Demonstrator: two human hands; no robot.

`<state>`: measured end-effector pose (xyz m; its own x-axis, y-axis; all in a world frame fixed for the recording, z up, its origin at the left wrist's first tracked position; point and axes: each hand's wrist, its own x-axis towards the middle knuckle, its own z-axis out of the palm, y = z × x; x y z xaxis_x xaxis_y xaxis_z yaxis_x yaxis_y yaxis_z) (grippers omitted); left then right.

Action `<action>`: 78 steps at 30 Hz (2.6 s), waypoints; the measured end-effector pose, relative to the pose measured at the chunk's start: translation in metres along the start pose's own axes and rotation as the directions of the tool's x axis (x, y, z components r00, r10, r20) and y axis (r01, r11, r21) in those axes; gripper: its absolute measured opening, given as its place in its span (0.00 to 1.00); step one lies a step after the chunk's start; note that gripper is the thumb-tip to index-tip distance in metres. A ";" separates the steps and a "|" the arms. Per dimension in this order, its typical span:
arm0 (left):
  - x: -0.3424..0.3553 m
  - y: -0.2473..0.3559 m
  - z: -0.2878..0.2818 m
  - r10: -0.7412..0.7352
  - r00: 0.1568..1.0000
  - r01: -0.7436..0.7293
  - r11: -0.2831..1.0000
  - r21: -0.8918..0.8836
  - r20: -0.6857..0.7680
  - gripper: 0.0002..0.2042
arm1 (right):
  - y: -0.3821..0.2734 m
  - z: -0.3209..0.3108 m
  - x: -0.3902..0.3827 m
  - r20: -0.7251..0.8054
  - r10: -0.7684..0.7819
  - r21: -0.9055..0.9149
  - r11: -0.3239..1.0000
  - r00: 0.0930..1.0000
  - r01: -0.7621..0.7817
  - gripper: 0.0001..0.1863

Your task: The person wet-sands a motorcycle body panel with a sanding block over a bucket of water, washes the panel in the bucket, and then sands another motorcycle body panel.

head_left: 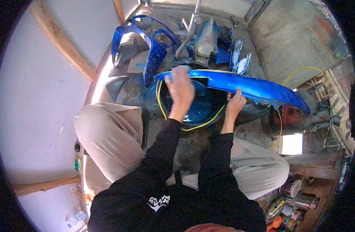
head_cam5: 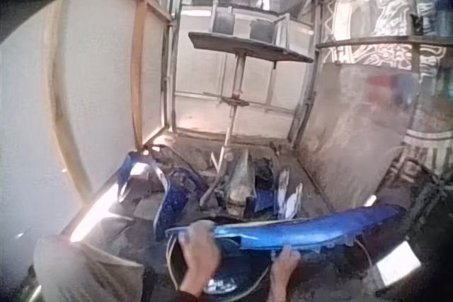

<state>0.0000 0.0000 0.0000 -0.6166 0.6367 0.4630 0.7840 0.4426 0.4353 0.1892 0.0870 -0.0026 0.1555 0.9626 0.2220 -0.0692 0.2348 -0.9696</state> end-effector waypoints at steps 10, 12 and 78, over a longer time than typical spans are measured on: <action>-0.007 -0.005 -0.018 -0.021 0.999 0.014 0.983 -0.182 -0.035 0.16 | -0.007 -0.001 -0.003 -0.013 0.002 -0.067 0.998 1.000 -0.002 0.28; 0.000 -0.019 -0.020 -0.098 0.993 0.094 0.993 -0.068 -0.060 0.18 | -0.008 -0.002 -0.005 -0.017 -0.016 -0.108 0.994 1.000 0.014 0.28; -0.039 0.118 -0.005 0.320 0.932 -0.355 0.903 -0.244 -0.170 0.15 | 0.005 -0.012 0.005 0.007 -0.090 -0.297 0.951 0.996 0.088 0.24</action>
<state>0.1159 0.0245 0.0374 -0.3361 0.6275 0.7023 0.9085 0.0195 0.4174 0.2012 0.0914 -0.0076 0.1537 0.9385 0.3091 0.2407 0.2679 -0.9329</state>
